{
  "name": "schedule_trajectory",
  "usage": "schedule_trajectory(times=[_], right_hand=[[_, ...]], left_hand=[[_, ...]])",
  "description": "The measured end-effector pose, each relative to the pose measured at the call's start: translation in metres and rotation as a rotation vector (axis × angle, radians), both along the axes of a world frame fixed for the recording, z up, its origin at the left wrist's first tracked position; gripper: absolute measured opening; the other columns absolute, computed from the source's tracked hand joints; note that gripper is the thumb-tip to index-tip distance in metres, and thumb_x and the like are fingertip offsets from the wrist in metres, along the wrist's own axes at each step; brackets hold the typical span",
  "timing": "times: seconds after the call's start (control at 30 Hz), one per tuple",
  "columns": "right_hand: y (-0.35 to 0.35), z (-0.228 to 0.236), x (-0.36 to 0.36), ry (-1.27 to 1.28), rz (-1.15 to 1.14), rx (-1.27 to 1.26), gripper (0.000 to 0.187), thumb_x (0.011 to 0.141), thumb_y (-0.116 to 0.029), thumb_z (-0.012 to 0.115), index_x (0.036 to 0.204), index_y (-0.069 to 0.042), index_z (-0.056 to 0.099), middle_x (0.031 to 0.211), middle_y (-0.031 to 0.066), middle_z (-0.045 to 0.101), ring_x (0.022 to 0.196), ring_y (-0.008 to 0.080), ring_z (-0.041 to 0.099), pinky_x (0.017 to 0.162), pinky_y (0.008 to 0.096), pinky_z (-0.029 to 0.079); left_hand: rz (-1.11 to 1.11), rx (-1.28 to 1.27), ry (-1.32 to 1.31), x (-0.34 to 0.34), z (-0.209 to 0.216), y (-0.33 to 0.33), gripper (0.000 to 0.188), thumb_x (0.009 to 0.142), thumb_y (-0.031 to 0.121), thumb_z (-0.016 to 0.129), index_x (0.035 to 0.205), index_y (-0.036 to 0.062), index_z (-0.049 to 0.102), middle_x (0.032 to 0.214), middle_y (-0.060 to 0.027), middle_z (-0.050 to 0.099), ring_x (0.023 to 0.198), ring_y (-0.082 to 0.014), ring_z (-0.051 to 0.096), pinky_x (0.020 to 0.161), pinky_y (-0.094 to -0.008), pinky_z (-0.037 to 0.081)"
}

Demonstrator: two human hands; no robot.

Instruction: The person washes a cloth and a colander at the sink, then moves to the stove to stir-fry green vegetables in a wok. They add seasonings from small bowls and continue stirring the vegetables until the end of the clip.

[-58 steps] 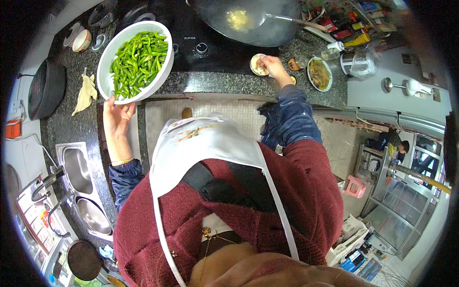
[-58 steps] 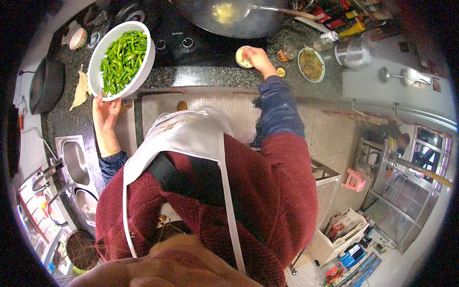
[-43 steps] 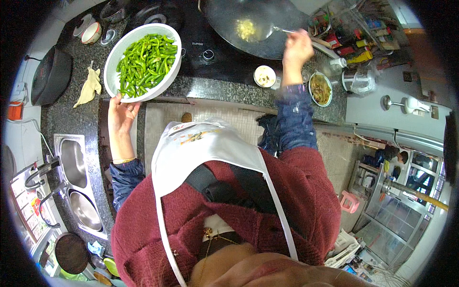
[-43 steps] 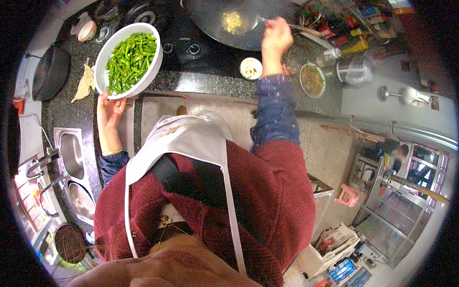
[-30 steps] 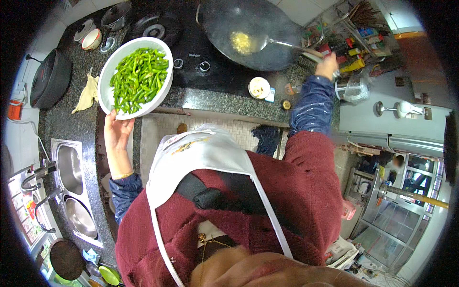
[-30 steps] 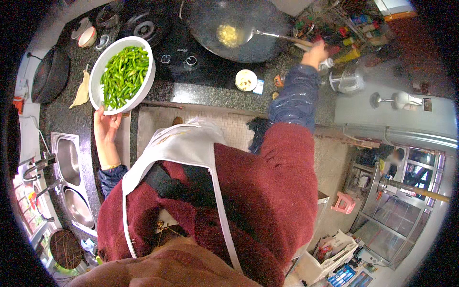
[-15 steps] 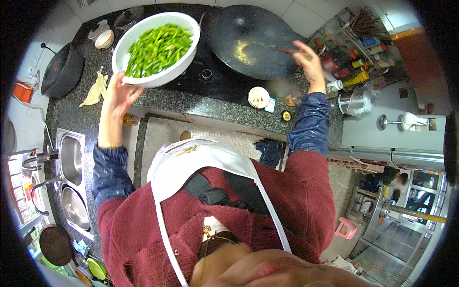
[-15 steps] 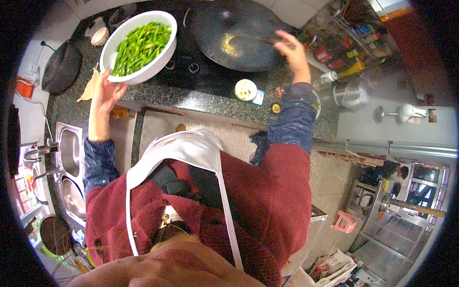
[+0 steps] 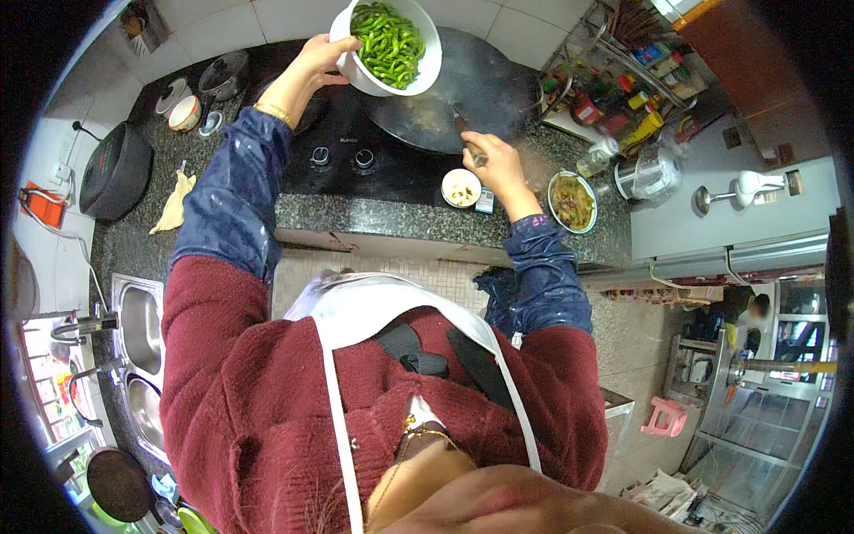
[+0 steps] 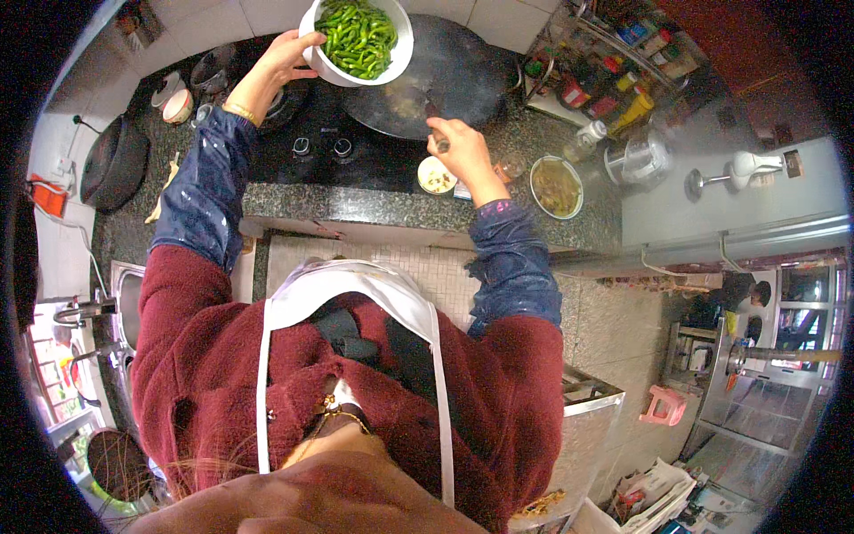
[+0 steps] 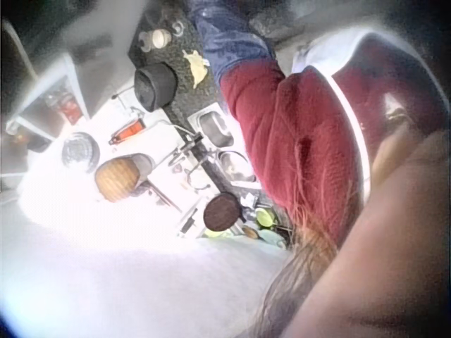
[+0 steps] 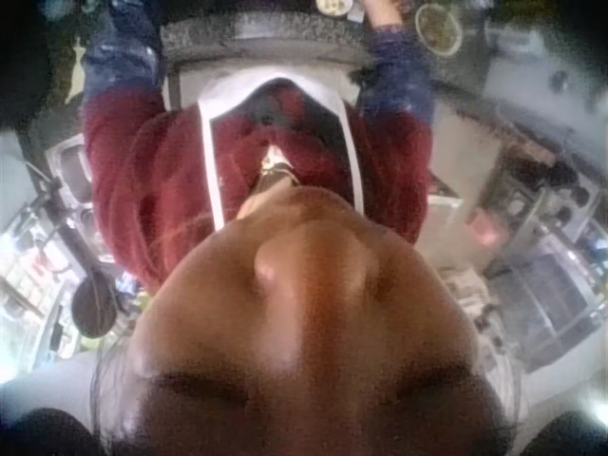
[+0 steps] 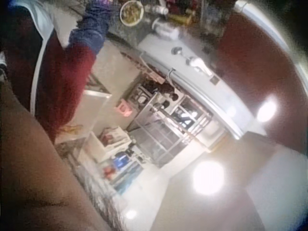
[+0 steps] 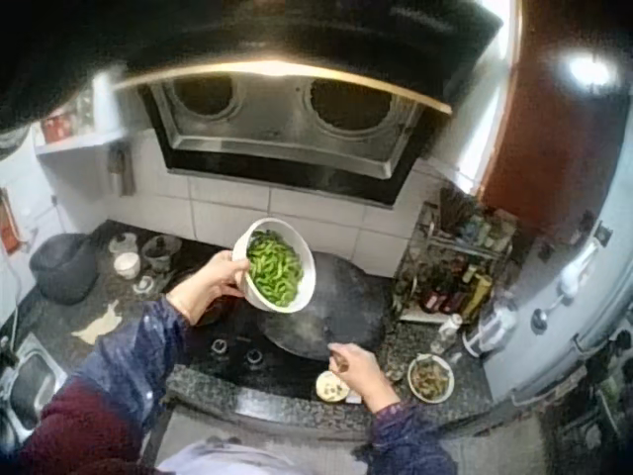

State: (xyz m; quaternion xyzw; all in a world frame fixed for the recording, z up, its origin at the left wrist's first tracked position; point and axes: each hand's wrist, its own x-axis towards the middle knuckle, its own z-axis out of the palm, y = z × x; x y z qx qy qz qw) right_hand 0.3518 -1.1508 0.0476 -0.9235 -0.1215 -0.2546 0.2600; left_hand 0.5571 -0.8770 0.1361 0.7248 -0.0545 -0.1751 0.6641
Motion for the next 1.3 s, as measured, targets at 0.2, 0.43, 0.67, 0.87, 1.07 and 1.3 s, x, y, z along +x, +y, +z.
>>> schedule_trajectory(times=[0.2, 0.43, 0.67, 0.87, 1.07, 1.3], right_hand=[[0.007, 0.006, -0.004, -0.044, -0.099, 0.015, 0.024, 0.073, -0.018, 0.065, 0.096, -0.013, 0.062, 0.081, 0.0106, 0.062, 0.076, 0.0288, 0.062, 0.068, 0.0372, 0.051], [0.015, 0.028, 0.002, 0.099, -0.01, 0.041, 0.027, 0.073, -0.015, 0.065, 0.099, -0.011, 0.062, 0.092, 0.0127, 0.064, 0.083, 0.0289, 0.063, 0.074, 0.0351, 0.05], [0.029, 0.059, -0.013, 0.075, 0.149, -0.138, 0.025, 0.072, -0.022, 0.064, 0.095, -0.012, 0.061, 0.083, 0.0137, 0.063, 0.076, 0.0315, 0.061, 0.066, 0.0392, 0.05], [0.059, 0.078, -0.023, 0.291, 0.193, -0.246, 0.03, 0.074, -0.026, 0.066, 0.096, -0.009, 0.056, 0.085, 0.0137, 0.063, 0.079, 0.0328, 0.062, 0.068, 0.0392, 0.05], [0.022, 0.045, -0.001, 0.159, 0.019, -0.239, 0.029, 0.077, -0.026, 0.06, 0.098, -0.007, 0.06, 0.091, 0.0127, 0.064, 0.08, 0.0286, 0.063, 0.072, 0.0381, 0.05], [-0.02, 0.111, 0.016, 0.343, -0.455, 0.111, 0.036, 0.074, -0.031, 0.061, 0.097, -0.003, 0.065, 0.091, 0.0201, 0.064, 0.087, 0.0316, 0.063, 0.077, 0.036, 0.048]], left_hand=[[0.04, 0.314, -0.464, 0.014, 0.0, -0.041, 0.062, 0.066, 0.021, 0.073, 0.12, 0.0034, 0.048, 0.105, -0.0183, 0.06, 0.094, -0.0312, 0.06, 0.078, -0.0435, 0.05], [0.029, 0.768, -1.125, -0.01, -0.001, -0.072, 0.074, 0.061, 0.023, 0.074, 0.127, 0.0113, 0.043, 0.113, -0.0145, 0.058, 0.098, -0.0307, 0.059, 0.083, -0.0389, 0.048], [-0.166, 0.807, -1.569, -0.026, 0.009, -0.062, 0.068, 0.061, 0.008, 0.072, 0.123, 0.0176, 0.045, 0.109, -0.0038, 0.056, 0.1, -0.0266, 0.056, 0.081, -0.0352, 0.05], [-0.136, 0.823, -1.656, -0.037, 0.016, -0.046, 0.067, 0.061, 0.009, 0.071, 0.121, 0.0174, 0.045, 0.109, -0.0021, 0.056, 0.099, -0.0249, 0.056, 0.078, -0.0347, 0.051], [0.357, 0.51, -0.99, -0.067, 0.043, -0.017, 0.054, 0.065, 0.016, 0.072, 0.113, 0.0047, 0.05, 0.1, -0.011, 0.061, 0.098, -0.0295, 0.055, 0.082, -0.0391, 0.045], [0.511, -0.288, -0.275, -0.055, -0.016, 0.086, 0.063, 0.071, 0.01, 0.073, 0.12, 0.0023, 0.033, 0.107, -0.0117, 0.057, 0.095, -0.0213, 0.058, 0.069, -0.0392, 0.052]])
